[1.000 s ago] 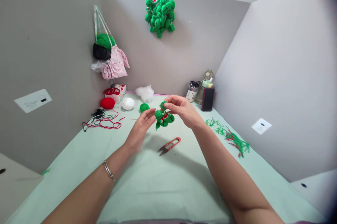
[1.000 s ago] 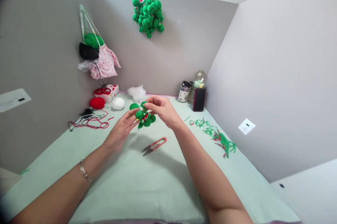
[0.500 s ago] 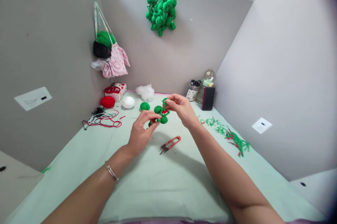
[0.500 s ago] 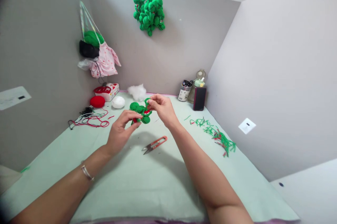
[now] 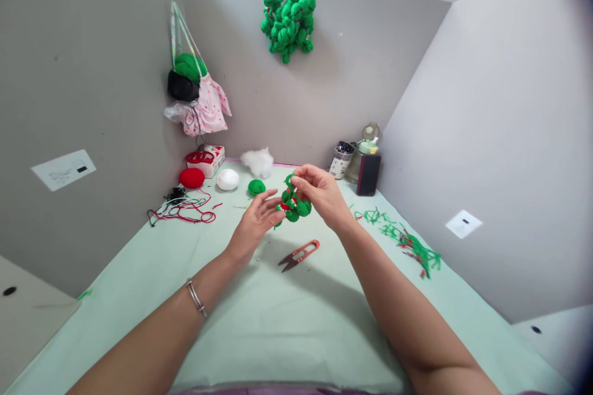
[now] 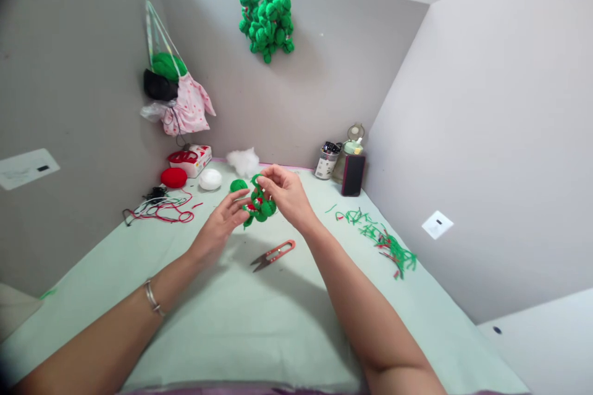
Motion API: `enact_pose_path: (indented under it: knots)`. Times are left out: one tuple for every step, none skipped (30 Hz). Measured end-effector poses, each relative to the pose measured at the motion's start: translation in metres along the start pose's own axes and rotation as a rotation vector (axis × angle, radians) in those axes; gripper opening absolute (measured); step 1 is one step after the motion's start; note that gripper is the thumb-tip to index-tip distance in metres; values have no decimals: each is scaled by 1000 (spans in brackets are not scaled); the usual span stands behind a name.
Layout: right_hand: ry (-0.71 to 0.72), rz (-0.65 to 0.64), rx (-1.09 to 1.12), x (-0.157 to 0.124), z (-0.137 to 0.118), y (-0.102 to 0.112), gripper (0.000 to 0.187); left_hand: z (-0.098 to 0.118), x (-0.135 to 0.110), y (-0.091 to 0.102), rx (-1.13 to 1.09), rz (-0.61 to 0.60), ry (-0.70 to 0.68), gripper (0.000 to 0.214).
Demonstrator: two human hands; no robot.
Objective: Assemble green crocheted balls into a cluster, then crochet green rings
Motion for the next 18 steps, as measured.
enact_pose_path:
  knots:
    - [-11, -14, 23, 0, 1, -1, 29, -2, 1, -2, -6, -46, 27, 56]
    - [-23, -26, 47, 0, 1, -1, 29, -4, 1, -4, -11, -87, 47, 54]
    - [-32, -33, 71, 1, 2, 0, 30, -5, 2, -5, -17, -120, 59, 49]
    - [-37, -30, 90, 1, 2, 1, 31, -6, 1, -6, -28, -140, 66, 43]
    - [-36, -18, 100, 2, 2, 3, 31, -6, 1, -6, -47, -151, 73, 38]
    - [-30, 3, 100, 3, 3, 5, 31, -6, 0, -7, -73, -153, 85, 34]
    - [-19, 29, 94, 4, 3, 8, 30, -5, 0, -7, -100, -155, 102, 31]
    - [-6, 54, 84, 4, 3, 10, 30, -4, -1, -7, -125, -159, 120, 29]
    - [6, 77, 76, 4, 3, 12, 29, -3, -2, -7, -145, -163, 138, 28]
    - [16, 96, 73, 5, 3, 13, 28, -1, -3, -8, -162, -165, 152, 26]
    - [22, 109, 77, 5, 3, 13, 27, 0, -4, -8, -175, -164, 160, 25]
    - [21, 118, 85, 5, 3, 13, 27, 1, -4, -7, -186, -166, 164, 25]
    - [14, 124, 91, 4, 3, 13, 28, 2, -4, -7, -200, -170, 165, 26]
    - [3, 127, 95, 4, 4, 13, 29, 2, -4, -7, -215, -177, 164, 27]
    - [-6, 131, 93, 4, 4, 14, 30, 1, -4, -7, -228, -190, 164, 28]
    - [-10, 136, 86, 4, 5, 14, 31, 0, -3, -7, -240, -204, 164, 30]
    - [-5, 141, 74, 4, 5, 15, 31, -1, -3, -7, -252, -219, 166, 33]
    - [6, 148, 62, 4, 4, 16, 31, -2, -2, -7, -263, -229, 166, 36]
Point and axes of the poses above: each hand's wrist, its own x-axis towards the middle knuckle, its own y-axis out of the back of the hand, z = x × y, the point moved 5 cm from there along x, towards the middle knuckle, and after that the axes turned 15 degrees about y, right-handed, at the moved point
